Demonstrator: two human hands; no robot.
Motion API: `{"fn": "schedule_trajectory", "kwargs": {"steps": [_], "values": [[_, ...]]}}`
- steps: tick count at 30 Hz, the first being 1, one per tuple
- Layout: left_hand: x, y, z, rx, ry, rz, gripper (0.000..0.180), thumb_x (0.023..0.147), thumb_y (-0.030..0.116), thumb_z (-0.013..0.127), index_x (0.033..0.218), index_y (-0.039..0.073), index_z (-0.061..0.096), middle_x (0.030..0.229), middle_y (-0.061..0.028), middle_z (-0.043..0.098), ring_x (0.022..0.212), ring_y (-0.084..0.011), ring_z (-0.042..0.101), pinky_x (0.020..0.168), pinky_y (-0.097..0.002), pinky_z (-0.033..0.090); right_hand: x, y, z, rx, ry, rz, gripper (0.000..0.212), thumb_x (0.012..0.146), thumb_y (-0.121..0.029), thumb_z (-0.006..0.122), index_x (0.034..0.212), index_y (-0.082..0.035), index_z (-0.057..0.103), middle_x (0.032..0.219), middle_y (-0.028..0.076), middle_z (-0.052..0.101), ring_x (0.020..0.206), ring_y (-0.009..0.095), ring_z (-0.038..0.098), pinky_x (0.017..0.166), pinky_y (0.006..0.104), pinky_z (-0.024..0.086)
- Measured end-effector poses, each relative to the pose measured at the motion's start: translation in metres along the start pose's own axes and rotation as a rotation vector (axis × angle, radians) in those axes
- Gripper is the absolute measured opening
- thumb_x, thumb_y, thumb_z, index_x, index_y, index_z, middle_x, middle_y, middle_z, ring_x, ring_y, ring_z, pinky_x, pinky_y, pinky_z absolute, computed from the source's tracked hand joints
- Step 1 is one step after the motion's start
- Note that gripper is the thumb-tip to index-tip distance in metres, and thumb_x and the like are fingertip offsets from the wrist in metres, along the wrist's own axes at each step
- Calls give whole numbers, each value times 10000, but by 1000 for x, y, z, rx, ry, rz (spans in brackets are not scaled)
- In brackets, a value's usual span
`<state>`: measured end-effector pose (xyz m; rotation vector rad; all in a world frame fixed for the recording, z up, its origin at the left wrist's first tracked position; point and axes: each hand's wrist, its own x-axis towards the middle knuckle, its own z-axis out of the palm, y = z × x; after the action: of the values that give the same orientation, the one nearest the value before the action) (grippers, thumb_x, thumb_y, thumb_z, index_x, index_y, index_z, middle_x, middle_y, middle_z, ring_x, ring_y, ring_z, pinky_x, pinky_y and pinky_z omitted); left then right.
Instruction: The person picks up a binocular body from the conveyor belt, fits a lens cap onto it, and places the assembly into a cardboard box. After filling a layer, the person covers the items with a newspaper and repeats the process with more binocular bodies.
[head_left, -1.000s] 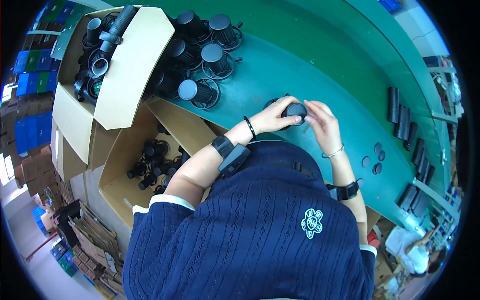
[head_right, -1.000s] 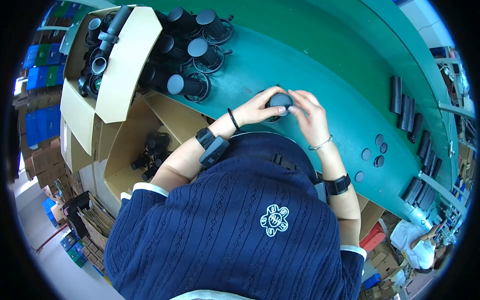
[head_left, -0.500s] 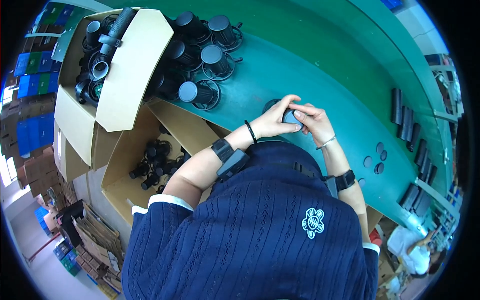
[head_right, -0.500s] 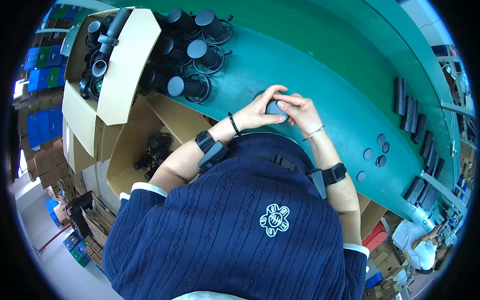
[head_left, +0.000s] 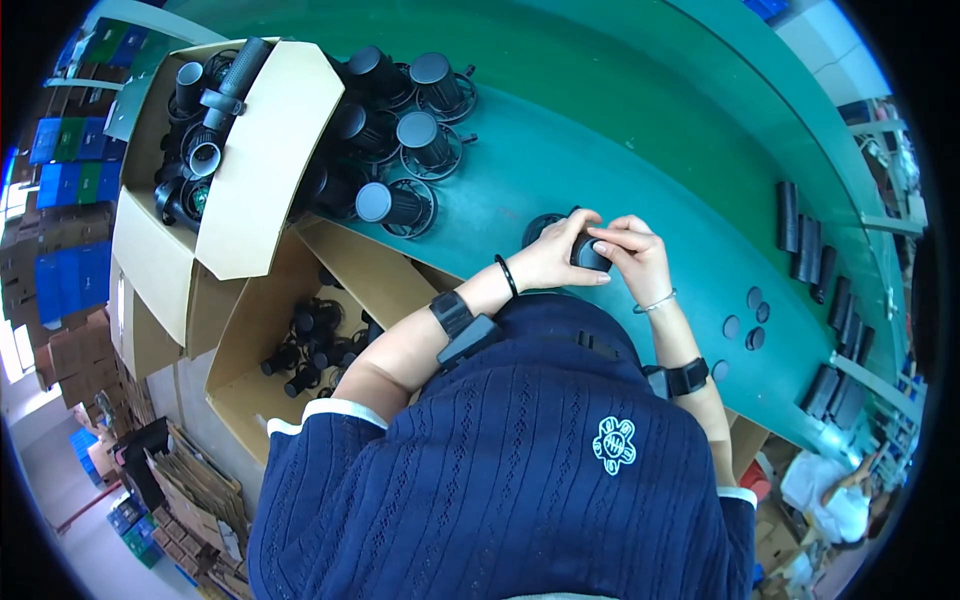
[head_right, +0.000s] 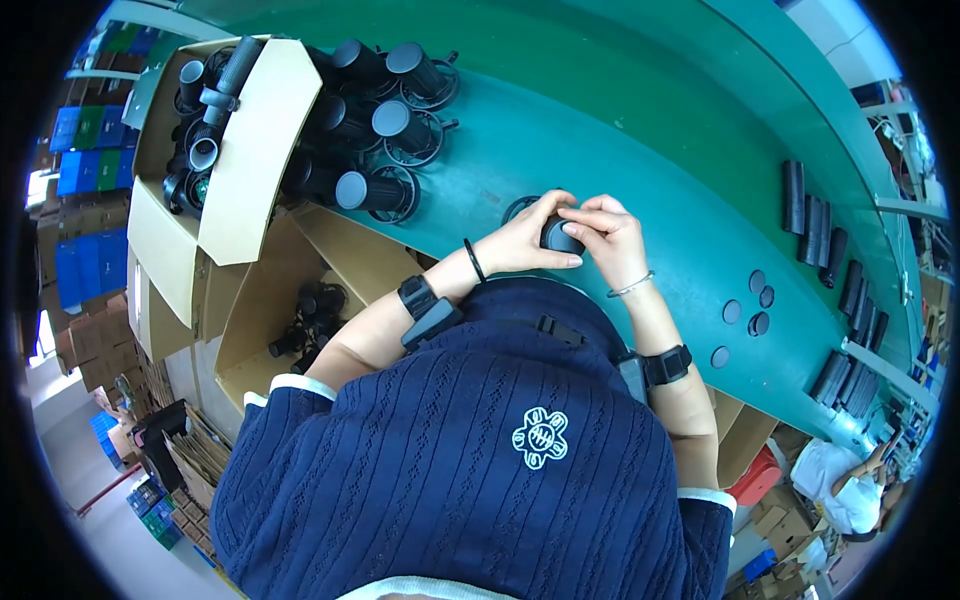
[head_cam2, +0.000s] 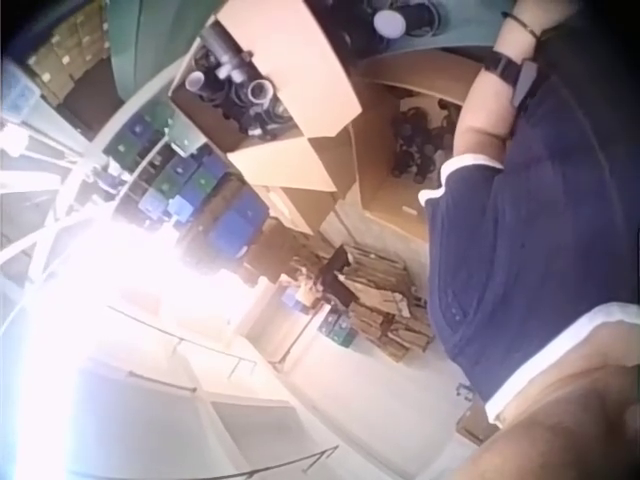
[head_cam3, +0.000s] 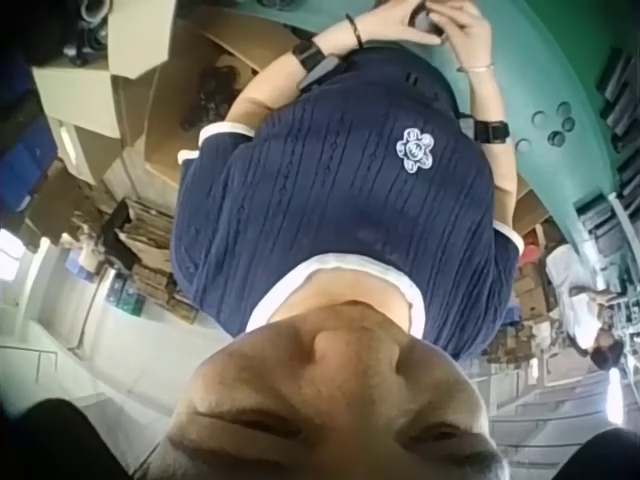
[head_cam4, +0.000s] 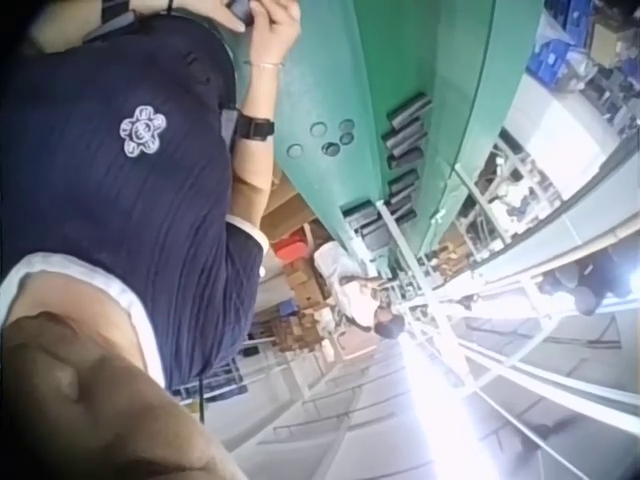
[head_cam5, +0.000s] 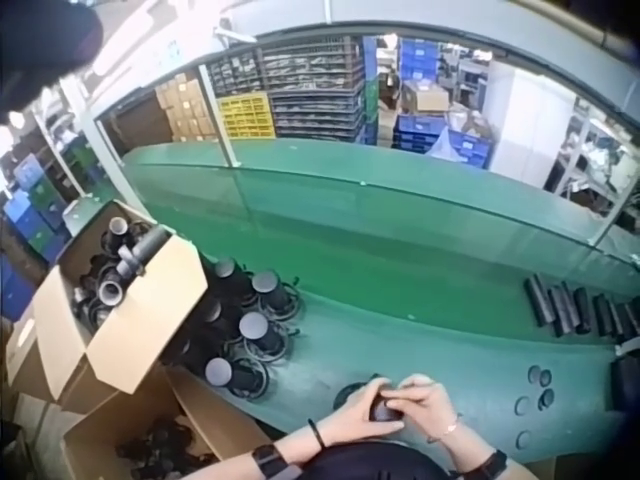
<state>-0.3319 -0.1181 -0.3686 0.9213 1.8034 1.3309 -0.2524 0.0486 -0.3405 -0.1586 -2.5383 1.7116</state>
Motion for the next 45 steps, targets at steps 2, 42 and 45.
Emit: {"fn": "schedule_trajectory", "kwargs": {"steps": [2, 42, 45], "values": [[3, -11, 3, -44, -2, -7, 847, 683, 273, 836, 1316, 7, 339, 1247, -188, 478, 1161, -261, 496, 970, -356, 406, -4, -2, -3, 77, 55, 56, 210, 778, -18, 698, 979, -68, 733, 902, 37, 602, 798, 107, 568, 645, 251, 463], [8, -17, -24, -492, 85, -213, 640, 741, 13, 762, 1258, 52, 388, 1097, -58, 557, 1027, -154, 558, 901, -310, 482, -86, 79, -99, 1578, 224, 51, 551, 958, -277, 508, 1389, 7, 314, 1318, 230, 433, 1068, 312, 537, 894, 364, 499], [6, -14, -19, -466, 39, -196, 625, 739, 25, 766, 1251, 66, 410, 1080, -37, 541, 1019, -143, 548, 872, -289, 478, -66, 52, -85, 1508, 85, -22, 537, 967, -292, 490, 1409, -51, 304, 1315, 250, 423, 1032, 320, 548, 844, 368, 524]]}}
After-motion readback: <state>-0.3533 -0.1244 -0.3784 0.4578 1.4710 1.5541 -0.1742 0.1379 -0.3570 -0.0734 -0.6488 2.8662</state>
